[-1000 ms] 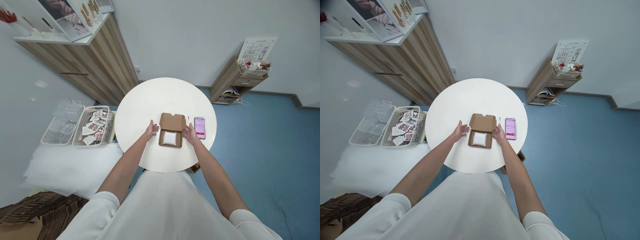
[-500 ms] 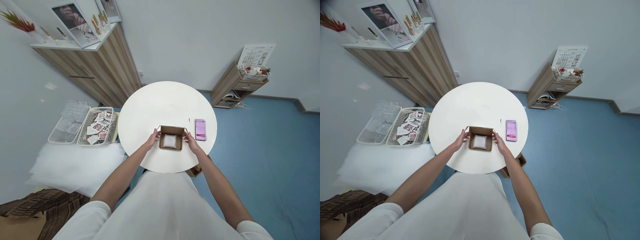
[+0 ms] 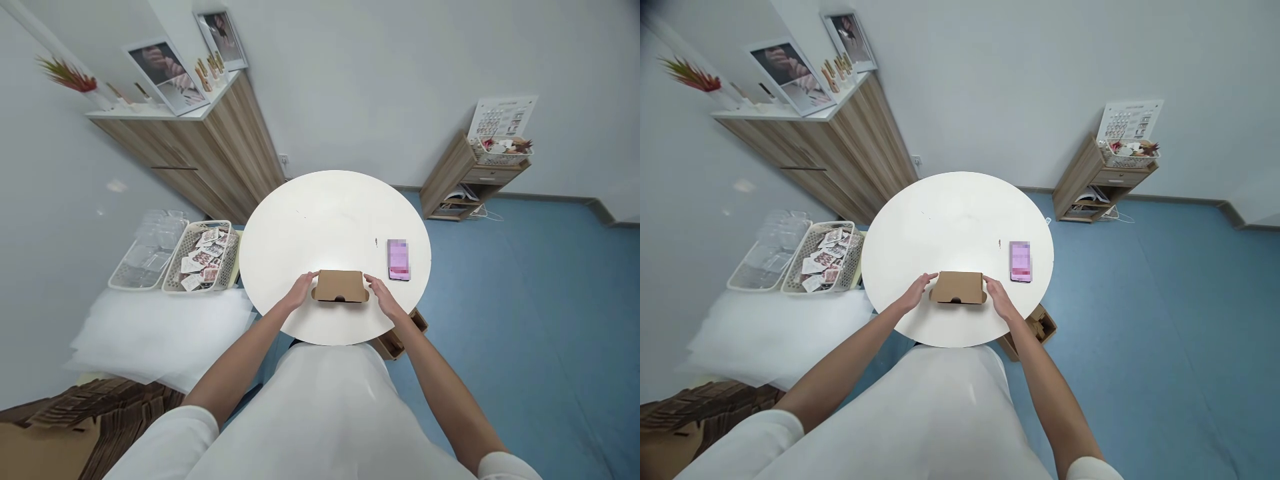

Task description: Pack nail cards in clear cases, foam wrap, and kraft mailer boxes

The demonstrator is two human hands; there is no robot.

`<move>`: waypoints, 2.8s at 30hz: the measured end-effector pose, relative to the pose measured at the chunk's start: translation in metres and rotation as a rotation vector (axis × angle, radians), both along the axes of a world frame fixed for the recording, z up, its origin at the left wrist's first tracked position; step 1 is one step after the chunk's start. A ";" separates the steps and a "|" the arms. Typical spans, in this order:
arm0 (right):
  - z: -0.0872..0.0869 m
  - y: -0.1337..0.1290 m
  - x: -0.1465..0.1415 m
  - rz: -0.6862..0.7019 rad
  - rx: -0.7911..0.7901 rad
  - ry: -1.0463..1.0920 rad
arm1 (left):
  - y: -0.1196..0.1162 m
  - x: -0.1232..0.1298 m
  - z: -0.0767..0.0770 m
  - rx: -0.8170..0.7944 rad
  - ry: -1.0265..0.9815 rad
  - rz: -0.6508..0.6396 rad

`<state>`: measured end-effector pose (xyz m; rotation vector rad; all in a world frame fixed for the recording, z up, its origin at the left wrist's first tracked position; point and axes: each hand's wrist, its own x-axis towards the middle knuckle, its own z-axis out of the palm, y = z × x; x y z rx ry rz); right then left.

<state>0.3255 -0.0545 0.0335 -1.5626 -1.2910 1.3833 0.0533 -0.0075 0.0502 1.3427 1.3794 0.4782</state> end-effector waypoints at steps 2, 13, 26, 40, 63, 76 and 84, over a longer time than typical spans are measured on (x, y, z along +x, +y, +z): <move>-0.002 -0.002 -0.003 0.019 0.039 -0.078 | -0.004 0.005 0.002 0.108 0.104 -0.070; -0.025 -0.010 -0.029 0.067 0.004 -0.205 | -0.033 0.018 -0.016 0.201 0.509 -0.281; -0.034 -0.042 -0.050 -0.070 0.002 -0.150 | -0.047 -0.002 -0.022 0.228 -0.107 -0.155; 0.014 -0.003 -0.059 0.008 0.027 -0.305 | -0.015 -0.026 -0.020 0.272 0.336 -0.170; 0.028 0.008 -0.063 -0.091 -0.155 -0.124 | -0.001 -0.033 0.000 0.299 0.194 0.010; 0.010 -0.001 -0.076 -0.192 -0.220 -0.115 | 0.001 -0.044 -0.020 0.036 0.039 -0.028; 0.011 -0.007 -0.084 -0.229 -0.145 -0.185 | 0.001 -0.040 -0.032 0.097 -0.044 -0.036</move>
